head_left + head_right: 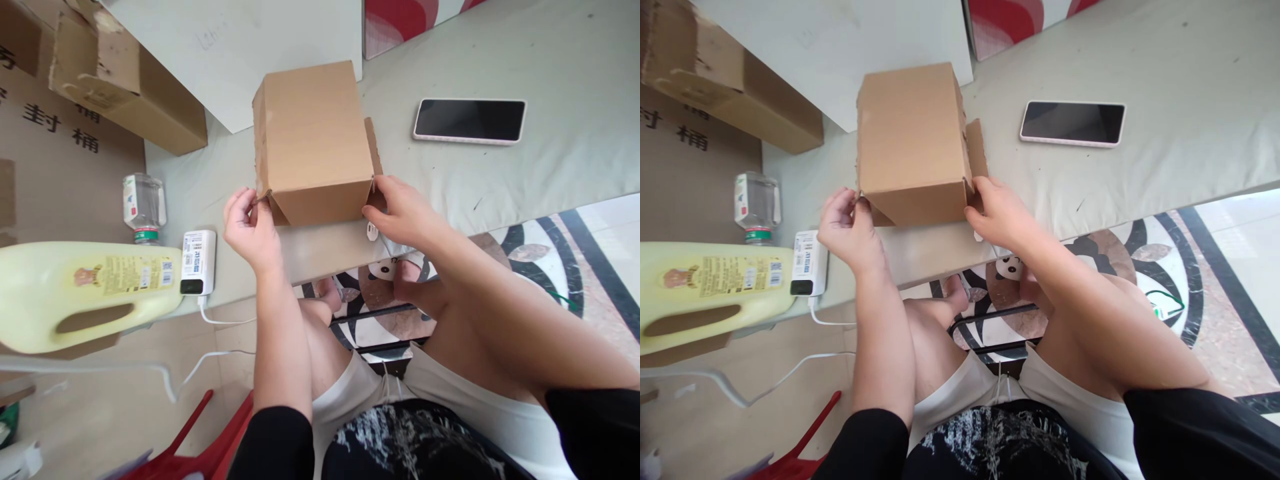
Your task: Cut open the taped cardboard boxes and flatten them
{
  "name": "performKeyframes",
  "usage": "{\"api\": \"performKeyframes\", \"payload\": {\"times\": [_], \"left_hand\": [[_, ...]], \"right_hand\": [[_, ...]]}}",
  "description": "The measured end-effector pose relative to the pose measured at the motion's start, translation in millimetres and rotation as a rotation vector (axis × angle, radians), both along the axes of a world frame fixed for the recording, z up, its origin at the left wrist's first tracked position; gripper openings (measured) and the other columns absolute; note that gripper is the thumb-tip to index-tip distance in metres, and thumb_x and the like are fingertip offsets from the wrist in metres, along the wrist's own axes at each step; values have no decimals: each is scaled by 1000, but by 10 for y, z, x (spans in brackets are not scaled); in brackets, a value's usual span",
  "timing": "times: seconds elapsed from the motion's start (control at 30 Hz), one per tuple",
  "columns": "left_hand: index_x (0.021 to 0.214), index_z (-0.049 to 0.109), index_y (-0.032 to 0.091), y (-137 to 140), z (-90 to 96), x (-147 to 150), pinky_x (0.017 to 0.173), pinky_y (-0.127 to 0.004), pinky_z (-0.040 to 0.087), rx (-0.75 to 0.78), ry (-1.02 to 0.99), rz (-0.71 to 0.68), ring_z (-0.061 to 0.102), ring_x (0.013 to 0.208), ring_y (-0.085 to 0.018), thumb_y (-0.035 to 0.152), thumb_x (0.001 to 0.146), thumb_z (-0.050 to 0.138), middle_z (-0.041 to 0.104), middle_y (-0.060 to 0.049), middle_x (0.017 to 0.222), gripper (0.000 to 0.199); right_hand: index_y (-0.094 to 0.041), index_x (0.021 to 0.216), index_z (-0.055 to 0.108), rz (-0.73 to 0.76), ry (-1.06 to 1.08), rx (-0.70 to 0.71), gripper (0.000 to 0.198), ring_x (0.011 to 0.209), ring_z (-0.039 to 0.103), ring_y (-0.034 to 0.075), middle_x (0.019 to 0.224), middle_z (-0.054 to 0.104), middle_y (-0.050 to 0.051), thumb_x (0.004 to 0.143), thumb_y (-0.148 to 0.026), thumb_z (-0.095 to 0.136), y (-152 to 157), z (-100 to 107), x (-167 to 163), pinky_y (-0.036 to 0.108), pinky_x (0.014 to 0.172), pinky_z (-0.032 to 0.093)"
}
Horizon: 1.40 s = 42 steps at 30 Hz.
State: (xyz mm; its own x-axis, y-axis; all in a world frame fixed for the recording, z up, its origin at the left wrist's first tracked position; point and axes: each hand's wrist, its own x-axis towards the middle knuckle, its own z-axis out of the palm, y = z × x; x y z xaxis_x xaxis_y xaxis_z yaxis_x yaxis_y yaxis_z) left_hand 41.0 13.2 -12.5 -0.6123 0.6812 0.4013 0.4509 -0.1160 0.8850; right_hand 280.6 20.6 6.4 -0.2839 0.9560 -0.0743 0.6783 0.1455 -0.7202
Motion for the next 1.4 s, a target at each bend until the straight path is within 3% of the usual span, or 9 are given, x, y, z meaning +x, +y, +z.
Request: {"api": "performKeyframes", "payload": {"times": [0.23,0.5,0.63,0.77,0.93,1.03,1.17,1.27,1.4], "left_hand": [[98,71,9,-28,48,46,94,-30,58,37,73,66,69,103,-15,14,81,63,67,-12,114,20],[107,65,13,-44,80,130,98,-35,57,28,25,17,72,97,-16,12,83,59,72,-7,100,25],[100,71,11,-53,68,115,97,-35,58,7,8,-2,73,97,-17,18,83,62,75,-8,98,20],[100,73,10,-48,40,81,91,-36,60,9,-40,28,73,93,-19,25,82,66,77,-9,98,25],[96,73,11,-32,43,96,92,-36,59,28,-68,46,73,99,-21,28,80,69,76,-9,100,23],[96,71,11,-35,70,118,91,-36,59,11,-70,94,72,98,-21,28,81,67,75,-9,99,23],[92,66,12,-44,97,122,86,-34,58,31,-40,149,69,89,-17,28,82,65,71,-6,92,19],[88,61,13,-36,85,101,84,-32,57,75,-13,132,66,86,-15,31,83,64,68,-5,89,19],[93,54,16,-23,9,35,85,-33,56,100,-60,47,65,91,-17,43,88,62,63,-6,95,29]], "right_hand": [[-20,98,52,9,0,0,16,95,60,29,103,62,13,83,-25,48,-6,8,6,45,84,48],[-20,98,53,10,20,-18,16,93,60,27,103,62,11,83,-22,47,-4,21,8,44,83,48],[-20,102,55,15,11,3,20,96,60,28,103,63,12,84,-23,47,-2,27,13,45,86,48],[-15,113,58,6,-28,52,31,113,57,33,113,62,17,85,-26,50,-1,46,11,50,100,45],[-17,129,55,45,67,156,45,134,49,31,129,62,15,86,-32,51,-24,110,4,51,122,28],[-19,132,54,83,118,135,46,135,50,29,131,62,14,87,-30,48,-43,146,-2,48,118,36],[-17,128,55,81,170,122,45,121,58,31,128,63,15,86,-30,50,-40,104,-10,51,108,44],[-15,126,55,81,192,133,47,113,59,34,125,64,17,83,-33,53,-27,47,-14,55,100,48],[-17,129,53,116,251,122,49,120,59,36,130,64,16,82,-32,54,-28,25,-18,55,100,49]]}}
